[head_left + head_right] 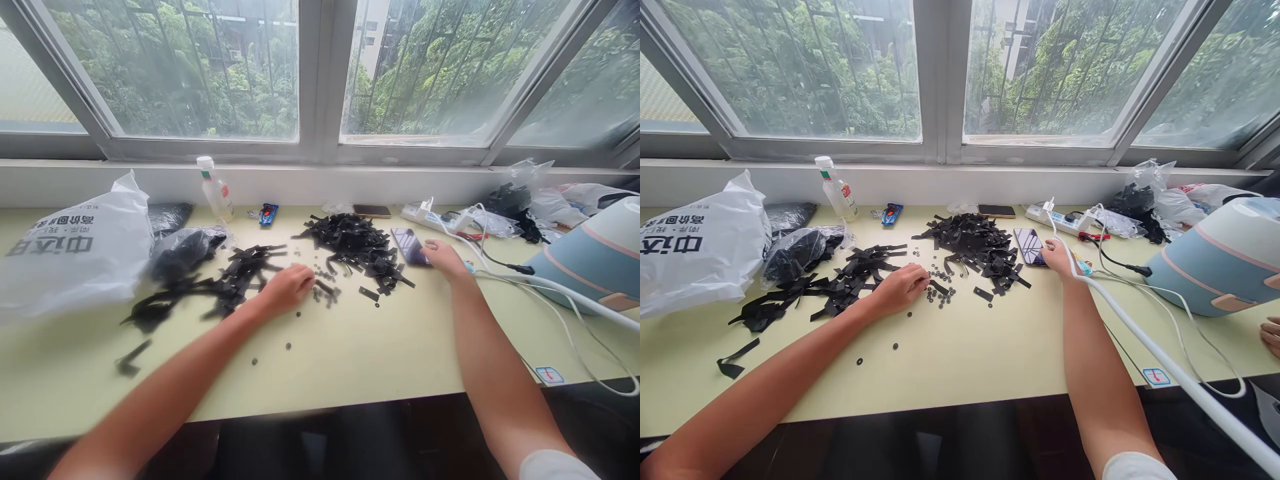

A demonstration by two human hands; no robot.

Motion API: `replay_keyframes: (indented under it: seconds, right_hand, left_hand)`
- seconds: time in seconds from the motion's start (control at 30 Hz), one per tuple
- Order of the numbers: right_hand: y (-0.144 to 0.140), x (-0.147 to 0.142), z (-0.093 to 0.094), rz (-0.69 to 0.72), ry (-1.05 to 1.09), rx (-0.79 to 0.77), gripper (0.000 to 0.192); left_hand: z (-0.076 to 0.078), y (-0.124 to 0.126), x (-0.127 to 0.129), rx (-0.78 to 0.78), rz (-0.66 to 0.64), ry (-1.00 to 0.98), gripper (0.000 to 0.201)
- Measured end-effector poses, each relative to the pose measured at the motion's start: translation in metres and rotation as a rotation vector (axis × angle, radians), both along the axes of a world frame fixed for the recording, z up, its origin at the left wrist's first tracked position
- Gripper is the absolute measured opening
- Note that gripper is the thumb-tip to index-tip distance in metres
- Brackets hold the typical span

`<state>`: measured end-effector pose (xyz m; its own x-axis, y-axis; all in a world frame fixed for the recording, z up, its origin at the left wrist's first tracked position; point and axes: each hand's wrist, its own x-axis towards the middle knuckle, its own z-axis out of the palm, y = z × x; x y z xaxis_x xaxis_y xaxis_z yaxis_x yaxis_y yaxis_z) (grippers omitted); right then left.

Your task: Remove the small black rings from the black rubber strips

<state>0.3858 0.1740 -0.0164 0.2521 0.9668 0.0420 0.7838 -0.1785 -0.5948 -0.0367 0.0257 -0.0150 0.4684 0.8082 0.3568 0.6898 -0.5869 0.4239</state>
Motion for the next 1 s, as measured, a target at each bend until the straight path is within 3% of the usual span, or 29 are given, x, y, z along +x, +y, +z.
replay_keyframes:
  seconds: [0.17,0.33,0.47,0.6,1.0]
  right_hand:
    - [-0.004,-0.003,0.007,0.047,0.134,-0.083,0.065]
    - [0.000,-0.011,0.004,-0.017,0.179,-0.074,0.071]
    - [0.005,-0.009,-0.002,-0.111,0.111,-0.002,0.055]
    - [0.008,-0.006,-0.005,-0.109,0.153,0.000,0.048]
    - [-0.005,-0.003,0.011,0.070,0.326,-0.146,0.084]
  left_hand:
    - [0.001,-0.001,0.000,0.002,-0.003,0.000,0.024]
    - [0.000,-0.001,0.000,0.005,0.003,0.005,0.024]
    - [-0.001,0.000,0.000,-0.004,0.008,0.011,0.024]
    - [-0.001,0.000,0.000,-0.007,0.008,0.009,0.024]
    - [0.001,-0.001,0.001,-0.020,0.008,0.012,0.024]
